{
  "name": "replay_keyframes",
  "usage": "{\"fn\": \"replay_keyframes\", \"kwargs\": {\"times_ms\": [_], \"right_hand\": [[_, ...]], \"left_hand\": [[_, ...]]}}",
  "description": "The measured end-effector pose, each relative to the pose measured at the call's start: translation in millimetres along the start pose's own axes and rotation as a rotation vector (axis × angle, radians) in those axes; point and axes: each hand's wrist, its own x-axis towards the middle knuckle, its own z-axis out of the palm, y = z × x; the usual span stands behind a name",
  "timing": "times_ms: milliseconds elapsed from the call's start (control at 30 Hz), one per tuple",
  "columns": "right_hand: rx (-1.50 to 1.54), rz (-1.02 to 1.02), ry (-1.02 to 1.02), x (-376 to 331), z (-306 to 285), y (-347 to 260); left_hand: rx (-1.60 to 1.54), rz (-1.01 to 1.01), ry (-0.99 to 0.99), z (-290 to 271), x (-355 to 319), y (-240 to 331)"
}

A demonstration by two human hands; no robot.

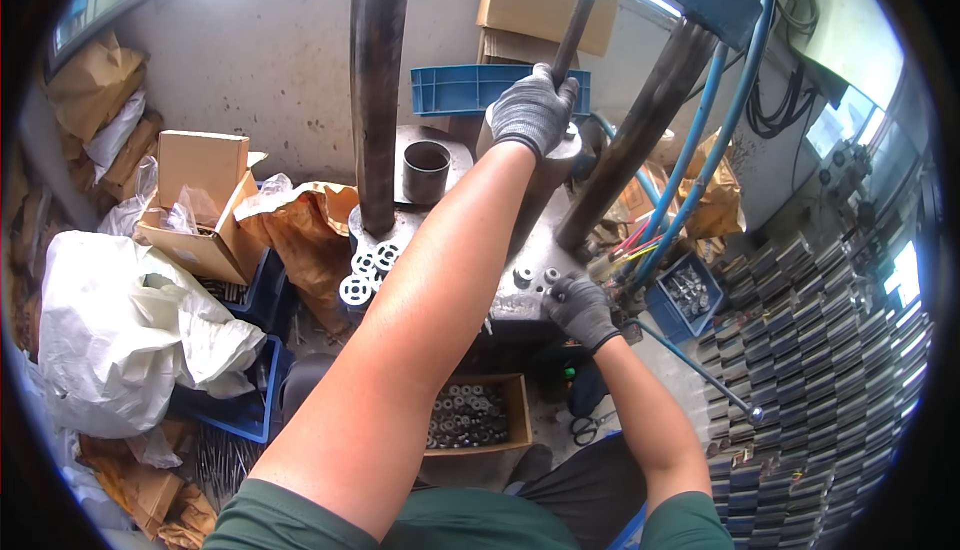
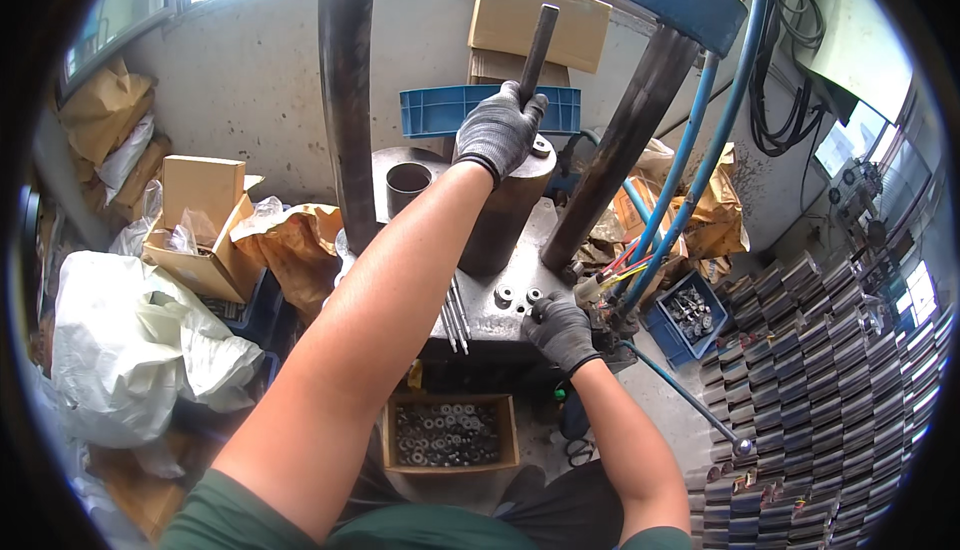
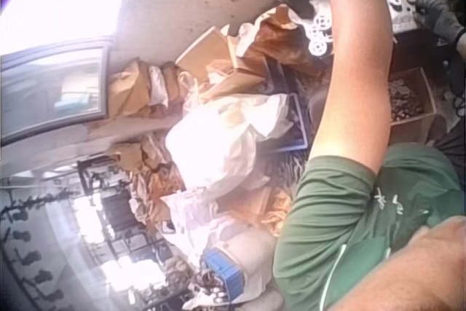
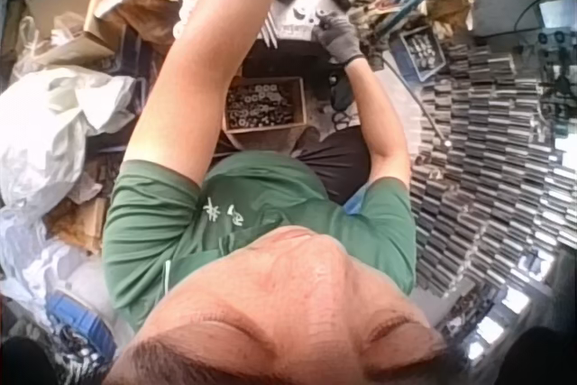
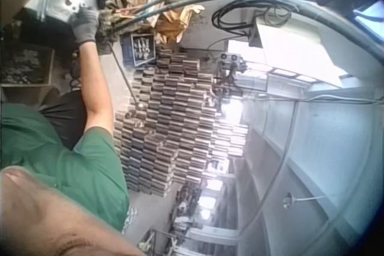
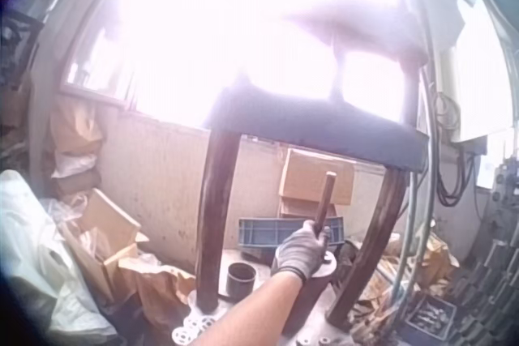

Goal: Assembling metal washers and disks onto rods using a manual industrial press.

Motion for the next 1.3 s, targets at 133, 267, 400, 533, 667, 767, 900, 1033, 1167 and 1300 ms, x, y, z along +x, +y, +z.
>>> {"fn": "replay_keyframes", "kwargs": {"times_ms": [133,267,400,533,667,767,900,1033,1167,1300], "right_hand": [[0.465,-0.062,0.400,18,-31,1],[0.550,-0.221,0.755,67,-100,-15],[0.511,-0.169,0.803,117,-146,-36],[0.304,-0.169,0.610,159,-150,-30],[0.303,-0.100,0.506,159,-152,-43],[0.306,-0.128,0.552,156,-151,-53],[0.357,-0.108,0.587,170,-137,-40],[0.410,-0.092,0.661,170,-129,-47],[0.386,-0.023,0.640,160,-136,-51],[0.360,0.029,0.606,159,-141,-58]], "left_hand": [[0.029,-0.005,-0.038,1,4,-2],[0.008,-0.005,-0.060,-2,3,-1],[0.004,0.004,-0.029,2,3,-3],[-0.021,0.013,-0.015,9,9,-8],[-0.029,0.025,0.013,11,9,-13],[0.006,0.083,0.057,10,10,-20],[-0.183,0.046,0.117,19,4,-20],[-0.712,0.207,0.262,30,10,-32],[-0.933,0.236,0.341,25,4,-28],[-0.879,0.258,0.311,24,13,-40]]}}
